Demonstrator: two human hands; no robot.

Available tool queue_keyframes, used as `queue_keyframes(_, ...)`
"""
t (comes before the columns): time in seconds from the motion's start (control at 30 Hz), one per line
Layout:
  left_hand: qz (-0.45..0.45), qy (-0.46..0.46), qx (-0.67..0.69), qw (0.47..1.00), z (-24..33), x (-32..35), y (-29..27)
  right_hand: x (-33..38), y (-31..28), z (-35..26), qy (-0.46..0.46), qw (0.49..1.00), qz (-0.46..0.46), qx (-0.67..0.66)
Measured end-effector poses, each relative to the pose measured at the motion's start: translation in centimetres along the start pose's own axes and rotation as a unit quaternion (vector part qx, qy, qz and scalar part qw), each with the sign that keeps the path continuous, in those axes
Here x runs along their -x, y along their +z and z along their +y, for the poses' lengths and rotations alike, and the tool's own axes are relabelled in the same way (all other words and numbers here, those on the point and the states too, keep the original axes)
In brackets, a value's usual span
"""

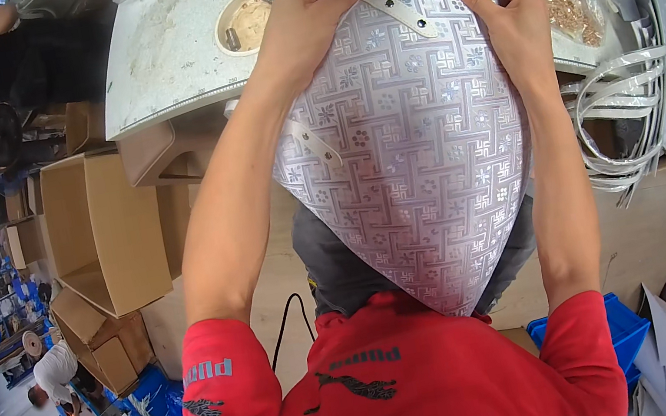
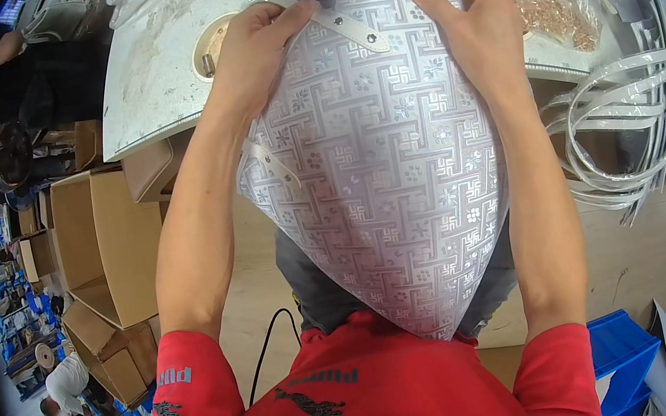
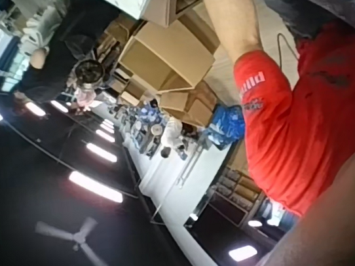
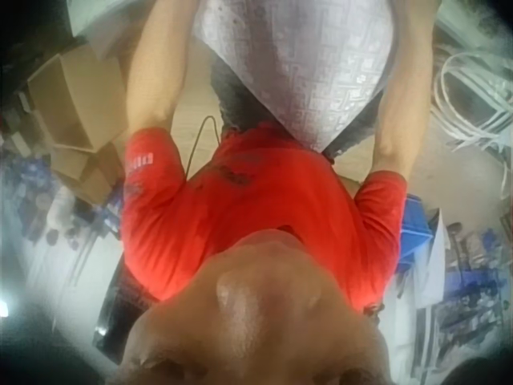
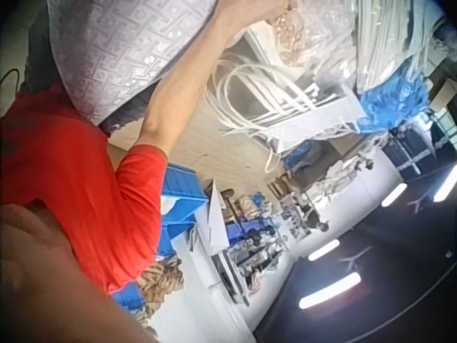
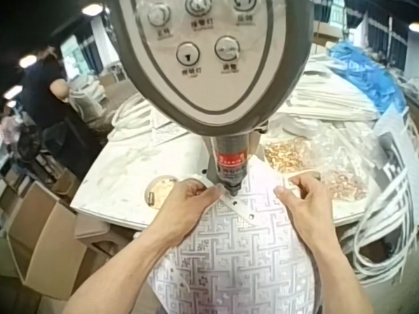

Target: Assembling patterned tote bags by attaching handles using a pneumatic press machine at a factory workbench.

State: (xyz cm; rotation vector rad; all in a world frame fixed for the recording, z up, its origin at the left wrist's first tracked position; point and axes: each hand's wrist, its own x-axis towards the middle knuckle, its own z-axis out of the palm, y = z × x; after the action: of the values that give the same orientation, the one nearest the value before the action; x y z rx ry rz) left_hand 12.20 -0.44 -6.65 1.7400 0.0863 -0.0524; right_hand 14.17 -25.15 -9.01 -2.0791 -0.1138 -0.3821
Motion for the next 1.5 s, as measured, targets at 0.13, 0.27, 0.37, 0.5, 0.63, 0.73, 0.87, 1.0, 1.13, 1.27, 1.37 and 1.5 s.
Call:
queue_keyframes(0.13,-0.010,0.007,0.007,1.000,-0.5,-0.4,-0.3,-0.3,0.0,-0.1,0.003,1.000,-0.010,0.022)
queue_keyframes(0.27,-0.002,-0.011,0.009,1.000,0.3,0.1,-0.1,-0.1,0.2,0.3,-0.009,1.000,0.006,0.016)
queue_keyframes(0.37,-0.003,-0.013,0.012,1.000,0.3,0.2,0.1,-0.2,0.0,0.4,-0.001,1.000,0.000,0.031)
queue_keyframes(0.5,-0.010,-0.026,0.032,0.999,0.6,0.0,-0.1,-0.3,0.1,-0.3,0.016,0.999,0.002,0.032)
queue_keyframes(0.63,-0.019,-0.060,0.057,0.996,1.3,1.0,-0.4,0.3,-0.9,-2.1,0.056,0.996,-0.057,-0.029)
queue_keyframes(0.73,-0.070,-0.087,0.093,0.989,1.7,2.8,-1.1,1.7,-1.5,-4.3,0.095,0.983,-0.101,-0.118)
queue_keyframes(0.87,-0.169,-0.115,0.161,0.966,1.6,6.5,-2.2,3.6,-0.8,-6.6,0.133,0.956,-0.153,-0.213)
queue_keyframes(1.0,-0.174,-0.116,0.190,0.959,1.6,9.7,-2.1,5.1,0.1,-6.7,0.119,0.947,-0.201,-0.220)
queue_keyframes(1.13,-0.150,-0.143,0.199,0.958,1.6,11.8,-1.9,6.7,0.3,-7.6,0.115,0.945,-0.207,-0.226)
queue_keyframes(1.27,-0.124,-0.131,0.187,0.966,2.0,12.1,-1.9,6.7,-0.3,-7.1,0.063,0.959,-0.222,-0.166)
queue_keyframes(1.37,-0.113,-0.116,0.160,0.974,2.3,11.6,-1.6,5.7,-1.0,-6.3,0.070,0.957,-0.240,-0.146)
queue_keyframes(1.5,-0.118,-0.092,0.177,0.973,1.4,7.8,-1.5,2.4,-0.9,-6.0,0.141,0.941,-0.249,-0.182)
